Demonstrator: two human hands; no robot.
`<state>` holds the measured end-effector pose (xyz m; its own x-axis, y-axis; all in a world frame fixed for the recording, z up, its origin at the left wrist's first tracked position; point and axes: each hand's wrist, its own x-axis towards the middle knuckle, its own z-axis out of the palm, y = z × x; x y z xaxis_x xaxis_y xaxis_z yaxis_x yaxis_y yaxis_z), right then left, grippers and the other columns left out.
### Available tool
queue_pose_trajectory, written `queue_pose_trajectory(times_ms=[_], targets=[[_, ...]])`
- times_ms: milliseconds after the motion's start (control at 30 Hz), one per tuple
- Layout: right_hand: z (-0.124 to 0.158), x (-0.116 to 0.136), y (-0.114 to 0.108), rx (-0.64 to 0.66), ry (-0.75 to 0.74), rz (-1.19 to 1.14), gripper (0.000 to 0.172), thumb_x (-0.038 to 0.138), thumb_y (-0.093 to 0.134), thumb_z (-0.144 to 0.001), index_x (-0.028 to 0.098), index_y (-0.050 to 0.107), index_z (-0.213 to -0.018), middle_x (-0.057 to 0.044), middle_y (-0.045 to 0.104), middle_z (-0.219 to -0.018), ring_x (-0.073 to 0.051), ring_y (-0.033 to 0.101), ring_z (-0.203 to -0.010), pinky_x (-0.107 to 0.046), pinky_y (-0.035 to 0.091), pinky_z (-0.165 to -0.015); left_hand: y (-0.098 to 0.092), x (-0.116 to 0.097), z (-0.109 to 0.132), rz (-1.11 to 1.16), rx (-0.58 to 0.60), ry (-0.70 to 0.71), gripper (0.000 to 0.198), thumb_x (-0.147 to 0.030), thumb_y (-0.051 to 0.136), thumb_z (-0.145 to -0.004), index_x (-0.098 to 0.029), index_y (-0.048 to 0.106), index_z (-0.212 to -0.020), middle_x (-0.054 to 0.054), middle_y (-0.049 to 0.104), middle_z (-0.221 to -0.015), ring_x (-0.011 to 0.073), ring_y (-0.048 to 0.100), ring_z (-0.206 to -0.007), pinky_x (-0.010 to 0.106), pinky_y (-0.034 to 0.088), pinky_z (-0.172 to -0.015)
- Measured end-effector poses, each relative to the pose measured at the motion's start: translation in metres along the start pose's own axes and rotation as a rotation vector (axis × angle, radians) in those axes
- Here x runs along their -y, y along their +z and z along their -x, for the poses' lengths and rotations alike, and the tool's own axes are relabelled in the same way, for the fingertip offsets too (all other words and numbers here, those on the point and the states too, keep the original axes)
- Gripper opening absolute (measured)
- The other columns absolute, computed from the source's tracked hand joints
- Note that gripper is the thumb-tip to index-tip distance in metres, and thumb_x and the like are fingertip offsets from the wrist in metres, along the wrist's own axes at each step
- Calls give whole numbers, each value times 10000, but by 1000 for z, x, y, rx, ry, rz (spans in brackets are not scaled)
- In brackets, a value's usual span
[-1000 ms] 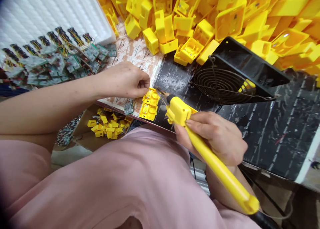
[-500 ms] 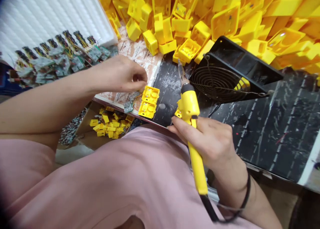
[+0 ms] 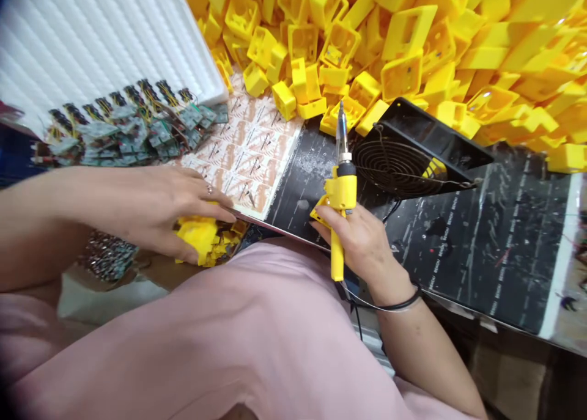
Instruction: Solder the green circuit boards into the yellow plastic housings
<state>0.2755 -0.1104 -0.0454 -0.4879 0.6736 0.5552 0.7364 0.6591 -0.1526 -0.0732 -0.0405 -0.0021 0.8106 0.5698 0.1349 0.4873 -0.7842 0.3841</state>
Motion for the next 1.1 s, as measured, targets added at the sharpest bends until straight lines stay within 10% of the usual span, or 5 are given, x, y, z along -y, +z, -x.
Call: queue_pose_trajectory(times_ms=[200,333,567,733,1100], targets=[[-9,8,23,60,89,-101,400,308,777,-983,278,637,-1357,-40,791,-1009,-204,763,-823,-301,619,-795,12,77,-112,28,-145,-202,671,-647,592,-917,-343,580,-1515,80,742,-1364,377,560,-1428,541,503,-1109],[-7,5,23,72,110,-118,469,411,776,-984,260,593,-1387,-84,786,-1096,-248,778,-924,-343,634,-831,29,86,-159,0,-205,-445,623,-558,510,-914,-378,566,-1507,73,692,-1432,416,582,-1360,627,476,-1105],[1,1,18,68,167,-169,411,326,748,-999,269,591,-1375,-66,781,-1064,-253,787,-946,-357,640,-838,6,9,-95,-39,382,21,665,-212,539,-922,-193,530,-1587,146,758,-1308,325,709,-1167,487,536,-1059],[0,0,13,79,156,-230,488,317,781,-983,276,573,-1422,-79,789,-1154,-262,793,-1013,-373,656,-873,28,9,-51,115,80,101,783,-412,611,-1025,-115,328,-1692,233,566,-1601,324,557,-1475,444,431,-1243],[2,-9,16,32,63,-211,724,218,810,-943,282,492,-1590,-104,787,-1261,-285,813,-992,-386,681,-793,65,-14,-44,-157,-129,31,727,-713,457,-1070,-141,627,-1486,165,755,-1307,295,695,-1115,469,533,-952]])
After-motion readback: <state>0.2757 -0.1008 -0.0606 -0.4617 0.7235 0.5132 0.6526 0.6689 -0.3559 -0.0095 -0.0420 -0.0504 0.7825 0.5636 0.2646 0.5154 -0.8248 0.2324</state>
